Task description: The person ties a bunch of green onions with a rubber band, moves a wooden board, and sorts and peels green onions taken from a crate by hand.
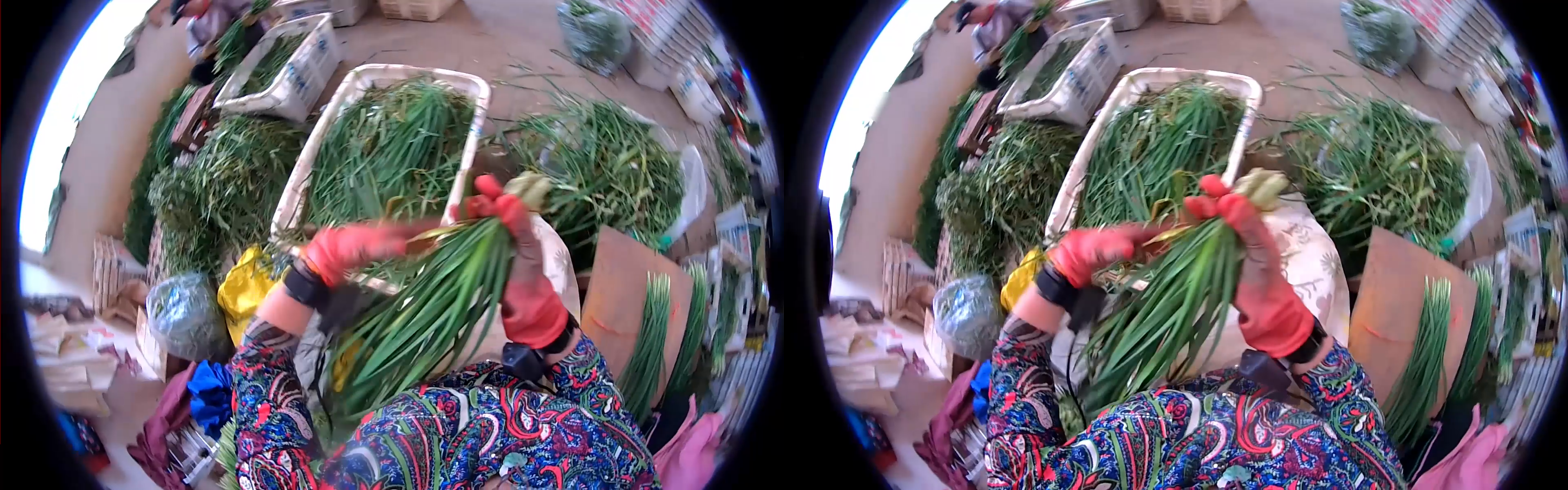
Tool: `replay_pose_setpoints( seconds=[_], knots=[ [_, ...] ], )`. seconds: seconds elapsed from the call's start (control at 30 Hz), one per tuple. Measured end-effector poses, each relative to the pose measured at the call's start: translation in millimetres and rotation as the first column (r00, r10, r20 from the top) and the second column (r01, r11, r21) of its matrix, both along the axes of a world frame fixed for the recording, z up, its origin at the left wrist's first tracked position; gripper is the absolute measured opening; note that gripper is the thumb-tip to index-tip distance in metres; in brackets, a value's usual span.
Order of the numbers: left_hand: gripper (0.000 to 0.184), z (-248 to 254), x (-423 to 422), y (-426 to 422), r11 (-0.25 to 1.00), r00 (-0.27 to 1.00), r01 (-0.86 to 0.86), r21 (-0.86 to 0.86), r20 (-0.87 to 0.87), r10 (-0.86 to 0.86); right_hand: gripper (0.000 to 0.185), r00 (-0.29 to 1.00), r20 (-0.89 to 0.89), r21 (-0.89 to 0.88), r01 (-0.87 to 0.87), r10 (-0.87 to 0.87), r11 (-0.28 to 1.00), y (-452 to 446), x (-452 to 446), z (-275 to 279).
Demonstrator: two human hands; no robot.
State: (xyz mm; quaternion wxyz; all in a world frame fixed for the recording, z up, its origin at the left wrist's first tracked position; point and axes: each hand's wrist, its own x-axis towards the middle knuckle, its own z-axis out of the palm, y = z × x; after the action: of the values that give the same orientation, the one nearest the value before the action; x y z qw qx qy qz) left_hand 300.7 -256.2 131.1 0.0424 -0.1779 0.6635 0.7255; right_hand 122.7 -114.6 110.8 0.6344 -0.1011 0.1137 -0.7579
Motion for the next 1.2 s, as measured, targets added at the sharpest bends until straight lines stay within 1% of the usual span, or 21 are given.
replay_pose_setpoints(
  seconds=[0.03,0.07,0.13,0.17,0.2,0.33,0.37,0.5,0.53,0.6,0.63,0.73,0.8,0.87,0.93,0.97,1.07,1.1,1.13,1.17,1.2],
  knots=[
    [0.096,-19,3,29,0.964,0.993,0.006,0.265,0.112,-0.037,0.049,0.999,-0.049,0.056,-0.018,0.021,0.998,6,-2,-3],
    [0.102,-42,6,53,0.862,0.970,-0.025,0.507,0.220,-0.102,0.052,0.994,-0.096,0.116,-0.035,0.047,0.993,11,-7,-5],
    [0.100,-104,10,86,0.739,0.999,0.001,0.674,0.036,-0.035,0.055,0.974,-0.158,0.169,-0.137,0.164,0.976,18,-27,-7],
    [0.099,-123,10,98,0.673,1.000,0.007,0.739,-0.010,0.000,0.072,0.959,-0.229,0.182,-0.125,0.165,0.975,20,-40,-21],
    [0.097,-124,7,103,0.625,1.000,-0.031,0.780,0.023,0.020,0.074,0.951,-0.280,0.166,-0.087,0.132,0.982,20,-55,-19],
    [0.085,-80,-23,101,0.601,0.997,0.047,0.798,0.003,-0.082,0.077,0.828,-0.555,0.169,0.210,-0.083,0.963,8,-118,-38],
    [0.081,-82,-27,101,0.549,0.998,0.028,0.836,0.012,-0.068,0.069,0.799,-0.584,0.106,0.248,-0.142,0.963,7,-119,-29],
    [0.082,-90,-32,95,0.577,0.997,-0.011,0.817,0.057,-0.061,0.055,0.579,-0.809,0.034,-0.128,0.102,0.991,3,-108,-42],
    [0.076,-89,-32,95,0.523,0.998,-0.012,0.852,0.043,-0.047,0.057,0.533,-0.846,0.006,0.025,-0.008,1.000,1,-114,-38],
    [0.065,-84,-31,94,0.412,1.000,-0.016,0.911,0.017,0.002,0.061,0.701,-0.713,0.232,0.213,0.017,0.949,9,-130,-31],
    [0.062,-82,-31,95,0.399,0.998,-0.051,0.915,0.033,0.052,0.065,0.639,-0.742,0.356,0.116,0.205,0.927,13,-138,-38],
    [0.062,-85,-32,92,0.452,0.998,-0.045,0.891,0.016,0.068,0.043,0.259,-0.721,0.656,-0.042,0.643,0.753,18,-100,-38],
    [0.069,-79,-35,92,0.526,0.996,-0.085,0.846,0.061,0.064,0.031,0.381,-0.773,0.544,-0.016,0.508,0.839,29,-77,-47],
    [0.082,-73,-35,92,0.581,0.988,-0.150,0.800,0.134,0.070,0.029,0.404,-0.769,0.524,-0.045,0.496,0.850,30,-71,-49],
    [0.077,-73,-32,92,0.581,0.982,-0.190,0.791,0.155,0.110,0.027,0.437,-0.773,0.496,-0.037,0.460,0.868,31,-71,-55],
    [0.077,-72,-32,93,0.588,0.979,-0.204,0.783,0.159,0.128,0.023,0.161,-0.913,0.388,0.072,0.374,0.919,29,-72,-60],
    [0.071,-71,-28,91,0.561,0.981,-0.191,0.806,0.145,0.126,0.020,-0.289,-0.928,0.197,0.153,0.234,0.968,25,-87,-58],
    [0.066,-73,-27,91,0.539,0.987,-0.159,0.827,0.115,0.114,0.016,-0.377,-0.925,-0.119,0.151,-0.055,0.981,21,-101,-55],
    [0.061,-73,-25,90,0.519,0.991,-0.124,0.846,0.084,0.100,0.013,-0.644,-0.754,-0.303,0.168,-0.129,0.938,21,-120,-45],
    [0.060,-73,-21,88,0.504,0.989,-0.150,0.850,0.124,0.083,0.010,-0.686,-0.705,-0.429,0.212,-0.179,0.878,16,-141,-30],
    [0.062,-70,-20,86,0.493,0.992,-0.125,0.861,0.110,0.060,0.023,-0.680,-0.733,-0.272,0.249,-0.032,0.929,13,-171,-11]
  ],
)
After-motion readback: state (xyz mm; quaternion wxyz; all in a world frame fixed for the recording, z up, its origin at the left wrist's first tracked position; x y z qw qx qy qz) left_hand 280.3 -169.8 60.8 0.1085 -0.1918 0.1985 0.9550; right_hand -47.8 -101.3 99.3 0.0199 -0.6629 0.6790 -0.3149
